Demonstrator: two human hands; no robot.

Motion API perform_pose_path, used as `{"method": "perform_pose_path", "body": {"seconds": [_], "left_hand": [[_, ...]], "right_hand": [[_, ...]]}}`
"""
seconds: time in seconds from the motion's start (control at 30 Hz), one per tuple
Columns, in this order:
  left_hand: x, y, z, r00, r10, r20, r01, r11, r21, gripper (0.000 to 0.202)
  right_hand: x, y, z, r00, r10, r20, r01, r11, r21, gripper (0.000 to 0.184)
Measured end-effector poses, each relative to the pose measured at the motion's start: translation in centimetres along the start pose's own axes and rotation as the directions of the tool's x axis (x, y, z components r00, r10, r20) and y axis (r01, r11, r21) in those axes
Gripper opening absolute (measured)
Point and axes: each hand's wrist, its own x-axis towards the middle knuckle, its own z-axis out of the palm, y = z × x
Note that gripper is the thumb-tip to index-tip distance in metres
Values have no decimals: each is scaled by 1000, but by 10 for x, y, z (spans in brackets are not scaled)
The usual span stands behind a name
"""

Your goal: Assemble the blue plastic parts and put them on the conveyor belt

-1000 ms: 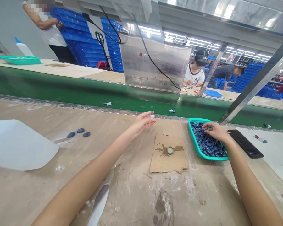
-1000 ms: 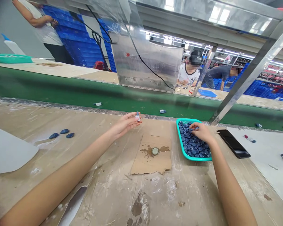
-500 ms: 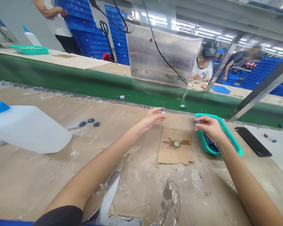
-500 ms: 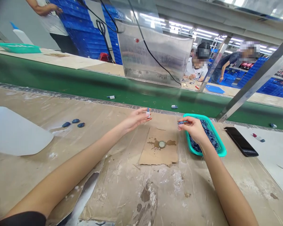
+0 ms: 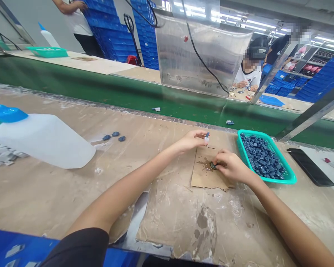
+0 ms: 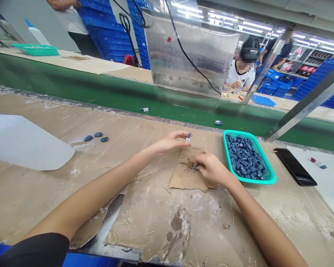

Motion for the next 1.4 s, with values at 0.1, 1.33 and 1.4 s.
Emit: {"method": "perform_pose_path", "body": {"seconds": [0.1, 1.33, 1.4], "left_hand": [[1, -3, 2, 999, 50, -6, -49, 993, 104, 28], [-54, 23, 46, 541, 823, 172, -722, 350, 597, 16], [-46, 29, 47, 575, 802, 164, -697, 375, 611, 17]], "right_hand": [[-1, 2, -3, 999, 26, -24, -25, 999, 39, 17], [-11, -15, -24, 985, 153, 79, -118, 266, 957, 40], [-11, -13, -31, 985, 167, 39, -99, 364, 926, 36]]}}
